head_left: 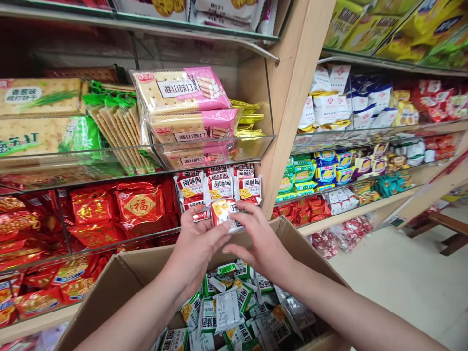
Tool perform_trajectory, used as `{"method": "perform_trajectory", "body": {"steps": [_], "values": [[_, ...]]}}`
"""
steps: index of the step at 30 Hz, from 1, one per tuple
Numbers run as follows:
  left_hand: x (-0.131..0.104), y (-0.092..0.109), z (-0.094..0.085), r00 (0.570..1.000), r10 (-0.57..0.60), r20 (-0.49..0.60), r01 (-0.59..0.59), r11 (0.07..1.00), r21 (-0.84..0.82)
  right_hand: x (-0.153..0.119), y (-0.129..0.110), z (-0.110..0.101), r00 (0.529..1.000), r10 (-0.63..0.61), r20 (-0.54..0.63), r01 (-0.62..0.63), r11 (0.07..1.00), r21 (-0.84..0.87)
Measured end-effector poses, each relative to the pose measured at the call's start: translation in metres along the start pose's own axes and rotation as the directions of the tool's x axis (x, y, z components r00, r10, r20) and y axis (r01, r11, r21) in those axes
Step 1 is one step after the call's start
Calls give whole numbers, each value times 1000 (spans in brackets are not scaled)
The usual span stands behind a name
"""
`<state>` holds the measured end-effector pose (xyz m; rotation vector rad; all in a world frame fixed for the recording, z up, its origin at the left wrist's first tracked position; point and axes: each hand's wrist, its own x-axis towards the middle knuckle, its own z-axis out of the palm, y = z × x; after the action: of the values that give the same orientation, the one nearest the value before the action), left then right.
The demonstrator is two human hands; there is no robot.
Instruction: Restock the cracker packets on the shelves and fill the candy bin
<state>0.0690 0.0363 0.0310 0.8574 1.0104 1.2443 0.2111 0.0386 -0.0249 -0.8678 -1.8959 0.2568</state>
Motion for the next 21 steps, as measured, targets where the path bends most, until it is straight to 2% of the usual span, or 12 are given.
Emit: {"method": "perform_trajectory", "body": {"steps": [2,4,6,9,11,14,17,18,19,21], "values": [[-5,-2,0,995,-29,94,26,999,34,2,4,-1,994,-108,13,108,986,-130],[-6,-2,-1,987,-37,158,28,998,54,7,6,-3,991,-135,18,136,973,-189],[-1,-1,-3,986,-10,166,0,998,59,15,4,-7,989,-146,-1,140,954,-267],[12,0,-2,981,122,150,-134,989,70,28,-2,-14,980,-187,-62,148,907,-394],[22,0,0,944,274,185,-304,939,158,38,-4,-17,968,-242,-70,186,875,-446],[37,0,0,851,467,238,-524,767,370,51,2,-18,929,-368,-41,287,786,-548],[47,2,-8,788,588,184,-589,632,503,61,17,-17,898,-441,-7,330,683,-652],[50,3,-12,750,633,192,-609,547,574,64,23,-16,892,-453,10,339,654,-676],[53,4,-17,704,670,234,-619,417,665,66,28,-14,886,-463,23,345,627,-698],[60,7,-25,621,682,387,-571,55,819,71,36,-11,883,-468,32,338,587,-736]]}}
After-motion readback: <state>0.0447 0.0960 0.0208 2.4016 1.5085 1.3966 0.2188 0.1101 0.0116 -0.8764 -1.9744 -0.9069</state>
